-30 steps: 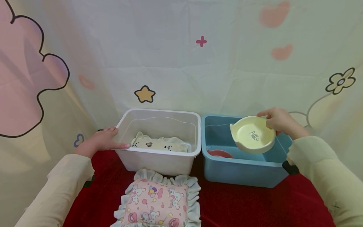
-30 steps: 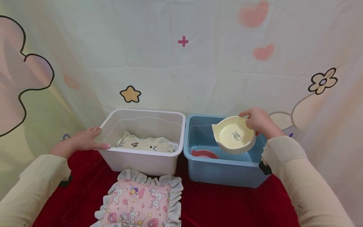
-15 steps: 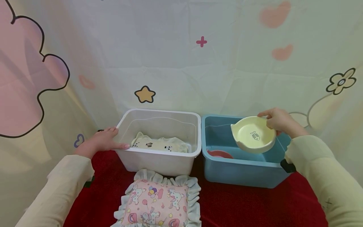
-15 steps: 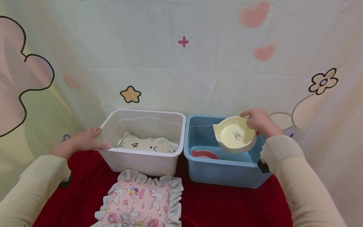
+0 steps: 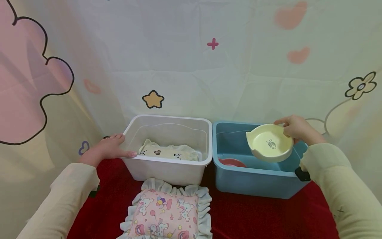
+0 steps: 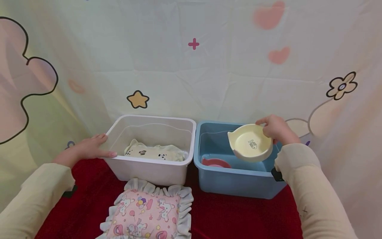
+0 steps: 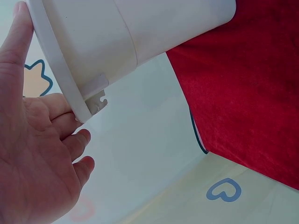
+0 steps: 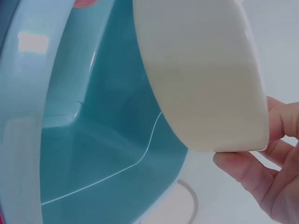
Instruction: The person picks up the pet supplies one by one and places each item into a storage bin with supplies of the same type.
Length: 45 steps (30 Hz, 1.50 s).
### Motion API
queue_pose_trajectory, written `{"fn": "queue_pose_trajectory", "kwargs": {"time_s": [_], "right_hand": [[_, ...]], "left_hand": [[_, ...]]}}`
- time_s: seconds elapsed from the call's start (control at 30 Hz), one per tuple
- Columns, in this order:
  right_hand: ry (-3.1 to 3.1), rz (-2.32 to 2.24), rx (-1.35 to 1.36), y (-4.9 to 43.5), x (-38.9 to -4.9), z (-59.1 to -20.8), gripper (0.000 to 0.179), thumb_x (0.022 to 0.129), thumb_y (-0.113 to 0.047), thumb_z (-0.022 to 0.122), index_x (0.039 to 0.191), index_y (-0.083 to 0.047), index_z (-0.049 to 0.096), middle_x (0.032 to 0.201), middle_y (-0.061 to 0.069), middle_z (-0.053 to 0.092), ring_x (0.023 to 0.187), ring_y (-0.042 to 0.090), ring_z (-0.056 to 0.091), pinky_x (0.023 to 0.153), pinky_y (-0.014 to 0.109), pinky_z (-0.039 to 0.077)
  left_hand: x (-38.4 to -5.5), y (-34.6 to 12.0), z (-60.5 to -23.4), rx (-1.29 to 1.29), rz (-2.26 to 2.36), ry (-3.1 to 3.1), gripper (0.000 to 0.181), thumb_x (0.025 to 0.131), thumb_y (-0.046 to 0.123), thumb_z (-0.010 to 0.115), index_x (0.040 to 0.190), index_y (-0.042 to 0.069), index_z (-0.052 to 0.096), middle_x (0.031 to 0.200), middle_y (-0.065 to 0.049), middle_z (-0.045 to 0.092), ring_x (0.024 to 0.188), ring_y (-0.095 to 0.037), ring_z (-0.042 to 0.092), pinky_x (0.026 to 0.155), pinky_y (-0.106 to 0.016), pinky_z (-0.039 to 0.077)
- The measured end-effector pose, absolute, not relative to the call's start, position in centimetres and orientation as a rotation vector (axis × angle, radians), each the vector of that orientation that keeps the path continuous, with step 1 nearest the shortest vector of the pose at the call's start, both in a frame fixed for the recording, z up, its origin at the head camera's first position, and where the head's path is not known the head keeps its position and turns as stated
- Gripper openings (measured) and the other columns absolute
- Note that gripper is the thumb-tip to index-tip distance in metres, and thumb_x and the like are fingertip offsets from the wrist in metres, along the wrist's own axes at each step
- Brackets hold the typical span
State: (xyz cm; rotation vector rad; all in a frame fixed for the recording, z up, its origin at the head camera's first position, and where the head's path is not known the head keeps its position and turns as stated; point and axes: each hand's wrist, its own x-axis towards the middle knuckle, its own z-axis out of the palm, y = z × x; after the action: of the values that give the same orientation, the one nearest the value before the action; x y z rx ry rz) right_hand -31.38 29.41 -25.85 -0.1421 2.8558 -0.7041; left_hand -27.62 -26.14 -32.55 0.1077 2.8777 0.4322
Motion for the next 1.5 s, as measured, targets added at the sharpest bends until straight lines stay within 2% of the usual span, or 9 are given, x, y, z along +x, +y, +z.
{"fn": "queue_pose_trajectory", "kwargs": {"time_s": [0.23,0.6,0.8,1.07,1.37,1.5], "right_hand": [[2.839,-0.716,-0.11,29.8,-31.7,-26.2,0.055,0.072,0.005,0.036,0.127,0.005,0.04,0.111,0.032,0.041,0.063,0.02,0.05,0.052,0.032,0.05],[2.836,-0.73,-0.074,30.4,-32.0,-26.6,0.056,0.071,0.005,0.036,0.127,0.006,0.039,0.108,0.032,0.042,0.057,0.019,0.051,0.049,0.032,0.049],[2.832,-0.746,-0.073,30.6,-32.0,-26.7,0.056,0.071,0.005,0.036,0.127,0.006,0.039,0.101,0.028,0.044,0.055,0.019,0.05,0.048,0.032,0.048],[2.804,-0.762,-0.047,31.0,-32.2,-27.1,0.057,0.072,0.004,0.037,0.129,0.007,0.036,0.114,0.033,0.038,0.058,0.019,0.049,0.051,0.033,0.049],[2.821,-0.74,-0.058,31.4,-32.3,-27.7,0.056,0.073,0.004,0.036,0.129,0.007,0.037,0.116,0.035,0.04,0.054,0.018,0.048,0.05,0.033,0.048],[2.822,-0.734,-0.06,31.4,-32.3,-27.8,0.056,0.072,0.004,0.035,0.128,0.007,0.038,0.113,0.035,0.043,0.05,0.017,0.047,0.049,0.033,0.048]], "left_hand": [[-27.6,-26.1,-32.6,0.11,0.422,2.888,0.113,0.063,0.07,0.058,0.139,-0.003,0.016,0.141,-0.031,0.014,0.124,-0.05,0.019,0.09,-0.066,0.027],[-27.6,-26.2,-32.7,0.112,0.432,2.888,0.112,0.063,0.069,0.059,0.139,-0.002,0.017,0.141,-0.031,0.015,0.123,-0.05,0.021,0.09,-0.066,0.028],[-27.6,-26.2,-32.5,0.118,0.413,2.89,0.112,0.064,0.068,0.058,0.138,-0.004,0.017,0.141,-0.031,0.015,0.124,-0.049,0.019,0.091,-0.066,0.026],[-27.6,-26.0,-32.3,0.11,0.409,2.878,0.112,0.064,0.069,0.058,0.139,-0.004,0.017,0.141,-0.031,0.015,0.125,-0.049,0.019,0.092,-0.065,0.027],[-27.7,-26.1,-32.4,0.12,0.402,2.884,0.11,0.065,0.068,0.058,0.138,-0.004,0.017,0.14,-0.031,0.016,0.125,-0.049,0.019,0.092,-0.065,0.027],[-27.7,-26.2,-32.5,0.117,0.407,2.883,0.111,0.065,0.068,0.057,0.139,-0.004,0.017,0.141,-0.03,0.016,0.124,-0.049,0.02,0.092,-0.065,0.027]]}}
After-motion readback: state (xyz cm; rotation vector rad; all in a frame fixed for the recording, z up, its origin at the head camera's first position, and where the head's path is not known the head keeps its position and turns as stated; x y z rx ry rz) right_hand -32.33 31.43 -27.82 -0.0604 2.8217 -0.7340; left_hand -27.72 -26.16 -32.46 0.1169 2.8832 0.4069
